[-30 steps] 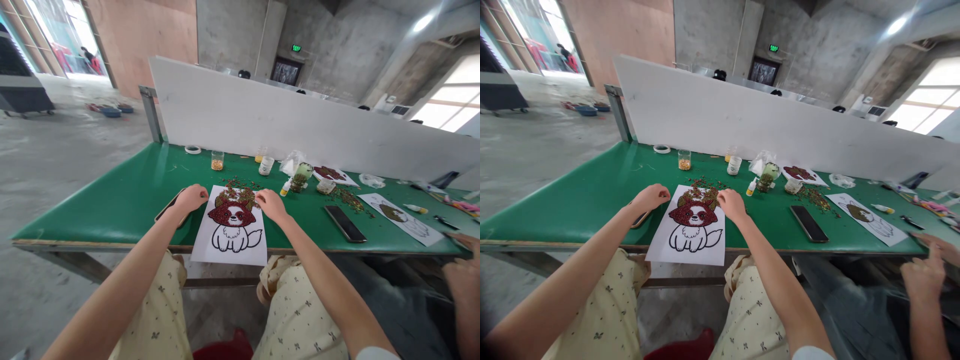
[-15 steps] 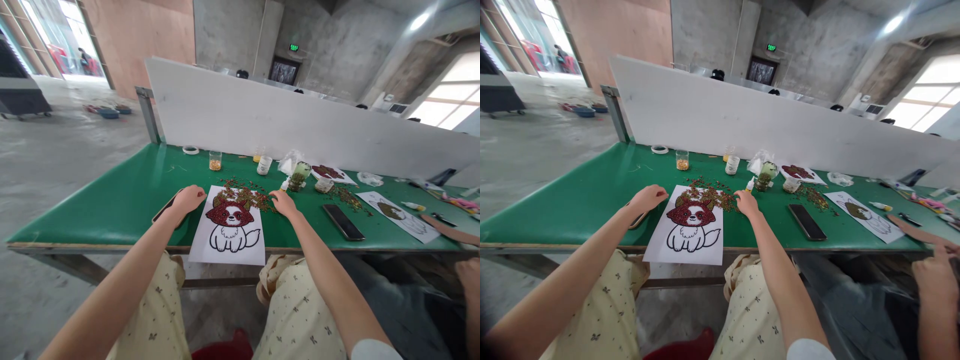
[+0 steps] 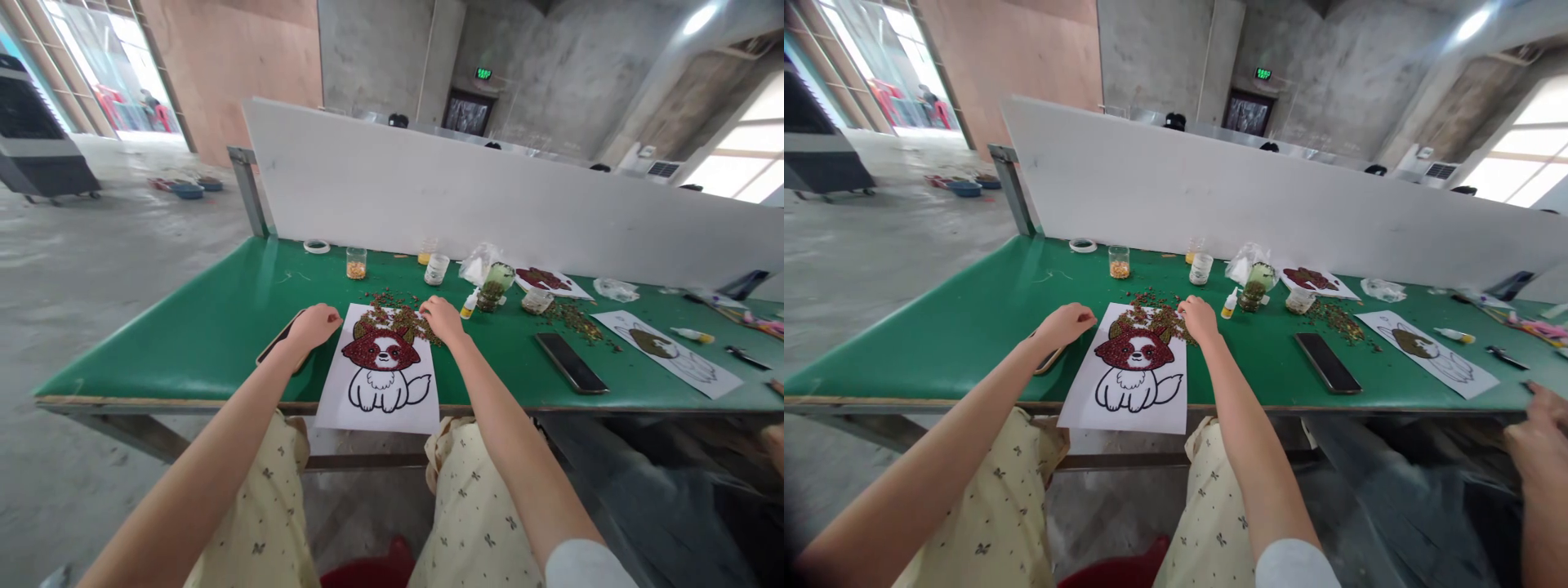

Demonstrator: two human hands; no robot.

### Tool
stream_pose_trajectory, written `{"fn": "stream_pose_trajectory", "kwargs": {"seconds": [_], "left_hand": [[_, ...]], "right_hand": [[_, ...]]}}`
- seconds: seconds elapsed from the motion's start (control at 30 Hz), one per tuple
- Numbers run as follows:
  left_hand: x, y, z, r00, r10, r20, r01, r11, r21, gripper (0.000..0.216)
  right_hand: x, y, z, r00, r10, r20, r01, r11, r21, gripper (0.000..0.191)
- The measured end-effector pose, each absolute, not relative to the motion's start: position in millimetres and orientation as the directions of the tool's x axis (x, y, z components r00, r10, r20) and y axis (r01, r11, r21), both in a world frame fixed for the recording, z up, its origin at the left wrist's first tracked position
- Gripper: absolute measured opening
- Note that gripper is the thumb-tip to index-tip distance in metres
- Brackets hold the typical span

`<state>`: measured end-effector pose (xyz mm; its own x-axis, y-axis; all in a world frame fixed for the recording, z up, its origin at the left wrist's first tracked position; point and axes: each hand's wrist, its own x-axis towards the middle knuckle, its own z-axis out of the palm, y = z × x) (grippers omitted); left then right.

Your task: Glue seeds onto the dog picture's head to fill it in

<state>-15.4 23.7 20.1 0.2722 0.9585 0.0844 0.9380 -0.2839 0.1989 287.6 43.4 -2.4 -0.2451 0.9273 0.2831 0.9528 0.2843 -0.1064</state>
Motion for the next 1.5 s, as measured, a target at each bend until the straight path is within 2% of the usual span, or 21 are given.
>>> {"fn": "stream_pose_trajectory", "kwargs": {"seconds": [0.2,0.47,0.93,1.1,1.2,1.33,1.5], "left_hand": [[-16,23,19,0.260,0.961,0.093,0.932,-0.275,0.236,0.031],[-17,24,20,0.261,0.961,0.092,0.921,-0.277,0.276,0.028],[-18,23,18,0.273,0.957,0.100,0.922,-0.290,0.255,0.030],[-17,23,18,0.267,0.959,0.098,0.926,-0.283,0.248,0.030],[-17,24,18,0.260,0.961,0.094,0.928,-0.276,0.250,0.030],[-18,25,17,0.267,0.959,0.099,0.926,-0.284,0.248,0.029],[-18,26,16,0.270,0.958,0.094,0.929,-0.285,0.238,0.028]], "right_hand": [[270,50,-10,-0.177,0.953,0.247,0.972,0.209,-0.109,0.013],[270,48,-13,-0.168,0.958,0.234,0.976,0.195,-0.098,0.015],[264,49,-6,-0.207,0.958,0.200,0.973,0.224,-0.062,0.015],[252,39,9,-0.280,0.922,0.268,0.950,0.307,-0.062,0.015],[242,18,20,-0.438,0.847,0.302,0.869,0.485,-0.101,0.014],[235,-18,23,-0.626,0.755,0.193,0.739,0.654,-0.161,0.009],[234,-37,21,-0.636,0.767,0.082,0.756,0.641,-0.134,0.008]]}}
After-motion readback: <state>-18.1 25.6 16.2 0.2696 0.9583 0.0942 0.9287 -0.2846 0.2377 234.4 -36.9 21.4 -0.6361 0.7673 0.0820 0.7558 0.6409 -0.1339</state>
